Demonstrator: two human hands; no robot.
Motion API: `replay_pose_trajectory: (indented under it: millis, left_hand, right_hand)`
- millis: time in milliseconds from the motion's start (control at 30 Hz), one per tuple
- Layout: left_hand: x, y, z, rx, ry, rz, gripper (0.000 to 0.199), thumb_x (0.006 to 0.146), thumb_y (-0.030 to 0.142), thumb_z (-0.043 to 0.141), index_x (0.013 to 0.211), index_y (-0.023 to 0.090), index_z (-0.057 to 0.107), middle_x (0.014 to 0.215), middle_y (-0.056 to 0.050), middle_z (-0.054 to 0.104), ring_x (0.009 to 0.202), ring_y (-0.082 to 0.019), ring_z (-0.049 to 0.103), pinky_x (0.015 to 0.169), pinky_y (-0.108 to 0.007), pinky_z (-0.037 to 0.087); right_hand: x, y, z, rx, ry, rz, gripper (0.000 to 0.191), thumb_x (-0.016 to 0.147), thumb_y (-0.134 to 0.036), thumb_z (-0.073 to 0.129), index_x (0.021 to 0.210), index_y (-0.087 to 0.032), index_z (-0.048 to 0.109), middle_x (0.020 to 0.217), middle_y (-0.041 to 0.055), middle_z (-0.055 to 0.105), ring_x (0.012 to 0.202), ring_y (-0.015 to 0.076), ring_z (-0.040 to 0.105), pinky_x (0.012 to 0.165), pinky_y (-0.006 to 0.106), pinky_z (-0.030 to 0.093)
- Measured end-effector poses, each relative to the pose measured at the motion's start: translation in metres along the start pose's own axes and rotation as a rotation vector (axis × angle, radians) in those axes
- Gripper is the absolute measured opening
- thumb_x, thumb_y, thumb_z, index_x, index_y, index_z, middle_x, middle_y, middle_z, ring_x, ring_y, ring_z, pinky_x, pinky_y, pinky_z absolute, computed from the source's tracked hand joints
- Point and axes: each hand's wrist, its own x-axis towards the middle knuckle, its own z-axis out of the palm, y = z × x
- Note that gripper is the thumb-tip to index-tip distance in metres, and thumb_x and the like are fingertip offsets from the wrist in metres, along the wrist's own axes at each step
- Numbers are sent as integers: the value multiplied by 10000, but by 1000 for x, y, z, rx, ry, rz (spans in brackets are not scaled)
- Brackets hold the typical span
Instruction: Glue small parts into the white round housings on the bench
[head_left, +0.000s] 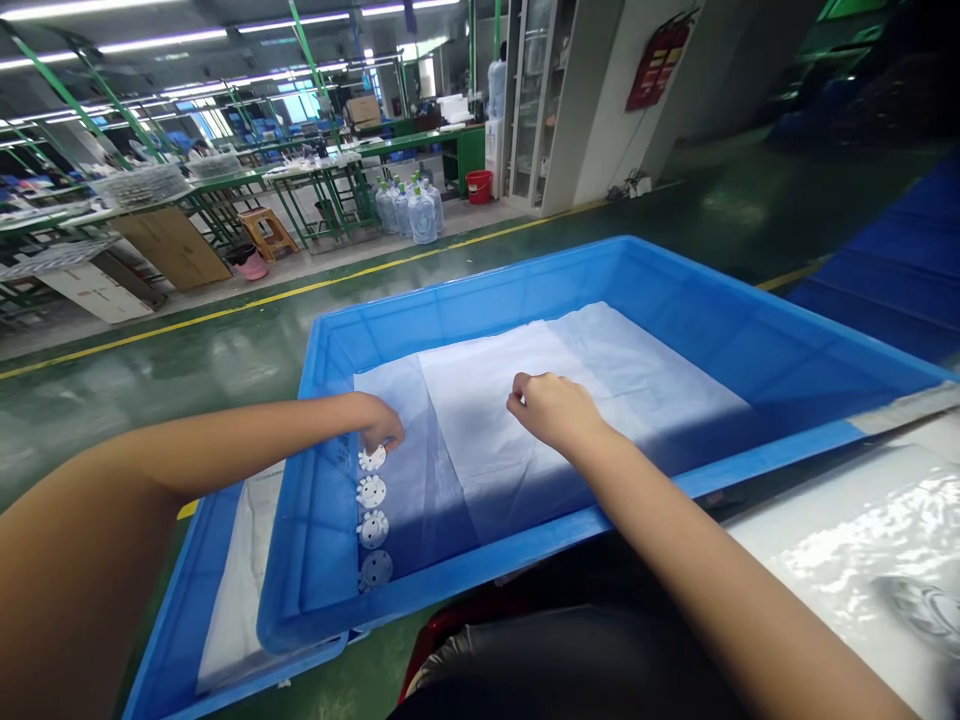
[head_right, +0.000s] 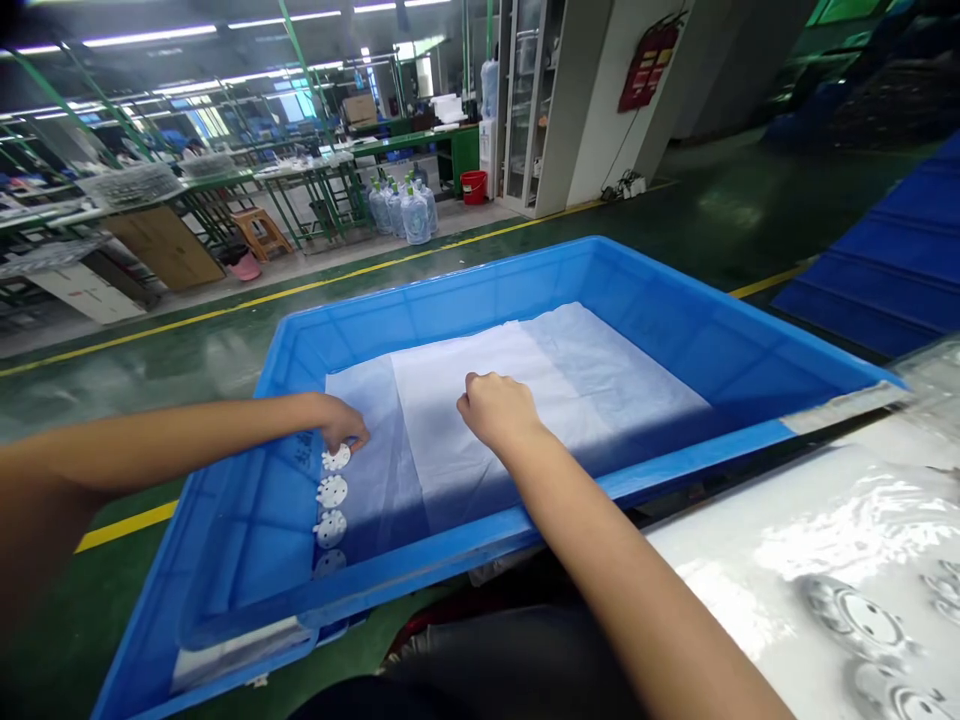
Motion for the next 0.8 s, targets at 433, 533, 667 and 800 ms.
replay_pose_trajectory:
  millis: [433, 533, 667, 800]
  left_hand:
    - [-18, 18, 2, 118, -175, -52, 271, 893, 316, 591, 1102, 144, 587, 1095, -79, 601, 955, -200, 598, 831, -401, 528]
    - [-21, 23, 3, 107, -164, -62, 269, 892, 318, 591, 1098, 145, 588, 1093, -79, 601, 953, -200, 597, 834, -403, 525]
    - [-25, 31, 6, 62, -145, -46, 270, 887, 319, 598, 1095, 145, 591, 1090, -77, 601, 960, -202, 593, 843, -407, 518]
    - [-26, 33, 10, 13, -152, -44, 256, 889, 327, 594, 1065, 142, 597, 1065, -72, 604, 935, -195, 594, 828, -395, 519]
  right_hand:
    - [-4, 1, -2, 41, -60, -17, 307, 881, -256, 393, 1023, -155, 646, 970, 150, 674, 958, 283, 635, 729, 340, 442]
    - [-5, 1, -2, 42, -70, -21, 310, 876, -249, 397, 1031, -149, 646, 983, 156, 673, 968, 283, 634, 734, 340, 447]
    - [-6, 1, -2, 43, -80, -31, 305, 870, -249, 408, 1023, -144, 650, 982, 156, 673, 960, 283, 640, 725, 335, 451]
    - [-7, 1, -2, 50, -87, -37, 311, 869, -254, 411, 1036, -145, 650, 997, 156, 670, 957, 275, 641, 731, 334, 457]
